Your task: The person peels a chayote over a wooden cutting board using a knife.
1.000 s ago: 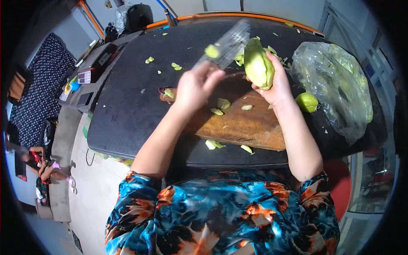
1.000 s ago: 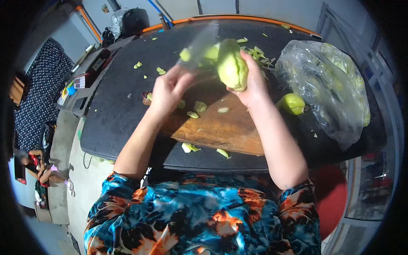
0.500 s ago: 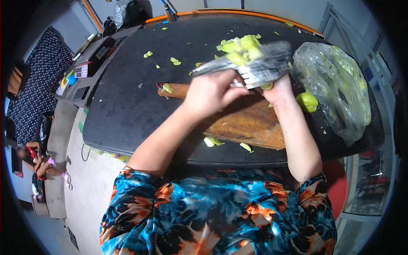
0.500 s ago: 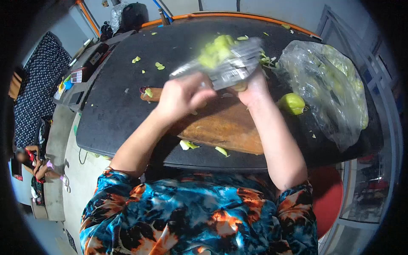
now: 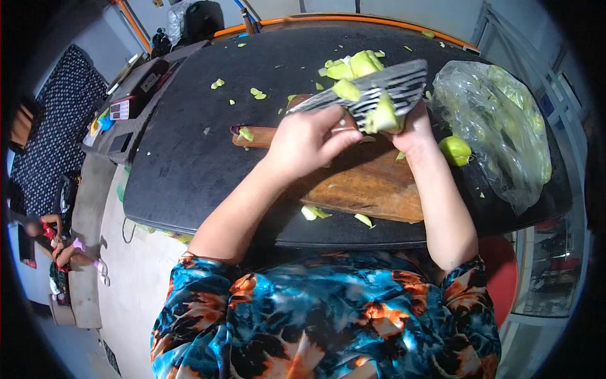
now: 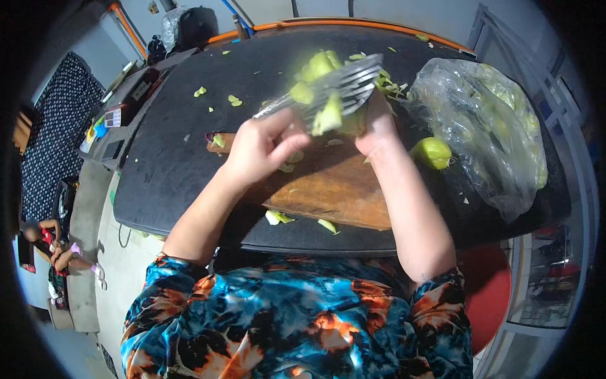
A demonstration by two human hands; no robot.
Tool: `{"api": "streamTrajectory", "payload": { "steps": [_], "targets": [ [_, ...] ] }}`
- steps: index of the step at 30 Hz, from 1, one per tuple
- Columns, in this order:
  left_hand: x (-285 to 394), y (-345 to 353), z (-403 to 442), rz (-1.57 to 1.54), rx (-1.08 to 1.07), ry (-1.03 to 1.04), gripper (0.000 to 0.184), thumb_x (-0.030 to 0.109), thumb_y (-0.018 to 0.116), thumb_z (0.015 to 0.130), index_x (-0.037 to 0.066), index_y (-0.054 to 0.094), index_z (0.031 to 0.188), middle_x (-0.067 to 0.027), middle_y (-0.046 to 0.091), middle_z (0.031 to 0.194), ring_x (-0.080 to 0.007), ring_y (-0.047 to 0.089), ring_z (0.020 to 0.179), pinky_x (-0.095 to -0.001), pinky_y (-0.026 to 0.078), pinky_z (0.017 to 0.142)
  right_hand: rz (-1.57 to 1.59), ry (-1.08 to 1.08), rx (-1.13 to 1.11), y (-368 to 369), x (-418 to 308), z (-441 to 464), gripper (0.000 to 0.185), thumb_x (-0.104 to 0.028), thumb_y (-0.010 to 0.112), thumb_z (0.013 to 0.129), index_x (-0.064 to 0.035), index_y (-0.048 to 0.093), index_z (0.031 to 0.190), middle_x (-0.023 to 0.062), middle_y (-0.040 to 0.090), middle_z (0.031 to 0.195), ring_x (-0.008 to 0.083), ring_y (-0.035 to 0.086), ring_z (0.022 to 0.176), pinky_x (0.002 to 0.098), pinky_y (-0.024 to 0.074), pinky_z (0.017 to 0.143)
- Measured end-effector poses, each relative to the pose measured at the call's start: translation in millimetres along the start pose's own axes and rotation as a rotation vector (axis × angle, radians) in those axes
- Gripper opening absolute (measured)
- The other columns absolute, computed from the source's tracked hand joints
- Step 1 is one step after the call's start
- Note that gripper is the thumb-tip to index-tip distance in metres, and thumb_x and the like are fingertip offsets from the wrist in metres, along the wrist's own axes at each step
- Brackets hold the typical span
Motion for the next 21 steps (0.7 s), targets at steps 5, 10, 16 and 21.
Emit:
{"api": "streamTrajectory", "payload": {
  "steps": [5, 10, 16, 21],
  "targets": [
    [1.1, 0.6, -1.0, 0.027, 0.066, 0.136, 0.026, 0.029, 0.07, 0.084, 0.006, 0.062, 0.088, -0.0112, 0.061, 0.068, -0.0272, 0.065, 0.064, -0.0357, 0.049, 0.058, -0.008, 0.025, -0.132, 3.6, 5.2, -0.5, 0.039, -0.035, 0.049, 0.096, -0.0047, 0.056, 0.12, 0.0107, 0.063, 0.114, 0.0235, 0.063, 0.101, 0.0401, 0.0546, 0.085],
    [-91.4, -38.4, 1.6, 0.076, 0.31, -0.367, 0.035, 0.036, 0.062, 0.09, 0.003, 0.066, 0.095, -0.0186, 0.066, 0.079, -0.0331, 0.067, 0.073, -0.0405, 0.051, 0.065, -0.148, 0.138, -0.151, 21.9, 14.6, -15.4, 0.049, -0.045, 0.048, 0.091, -0.0051, 0.06, 0.117, 0.012, 0.068, 0.1, 0.0278, 0.068, 0.082, 0.0412, 0.0574, 0.064],
    [-77.8, -29.6, -0.6, -0.124, 0.27, -0.38, 0.032, 0.034, 0.062, 0.091, 0.002, 0.066, 0.094, -0.0129, 0.066, 0.071, -0.0168, 0.066, 0.069, -0.0337, 0.049, 0.063, -0.009, 0.186, -0.241, 23.9, -0.6, -13.2, 0.049, -0.043, 0.047, 0.093, -0.0064, 0.054, 0.124, 0.0154, 0.063, 0.116, 0.0328, 0.065, 0.1, 0.0452, 0.0567, 0.077],
    [-5.0, -0.6, -0.6, -0.069, 0.033, 0.03, 0.034, 0.041, 0.067, 0.085, 0.007, 0.064, 0.086, -0.0117, 0.063, 0.069, -0.0307, 0.065, 0.066, -0.0397, 0.05, 0.06, 0.106, 0.114, -0.195, 7.7, -3.6, 1.5, 0.048, -0.043, 0.05, 0.095, -0.0055, 0.053, 0.124, 0.0102, 0.062, 0.115, 0.0255, 0.062, 0.105, 0.0456, 0.0504, 0.092]
  ]
}}
Point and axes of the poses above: each hand's wrist, its own z-axis towards the middle knuckle, its own y-axis out of the palm, x = y × z, the point moved 6 cm from there along z, towards the middle knuckle
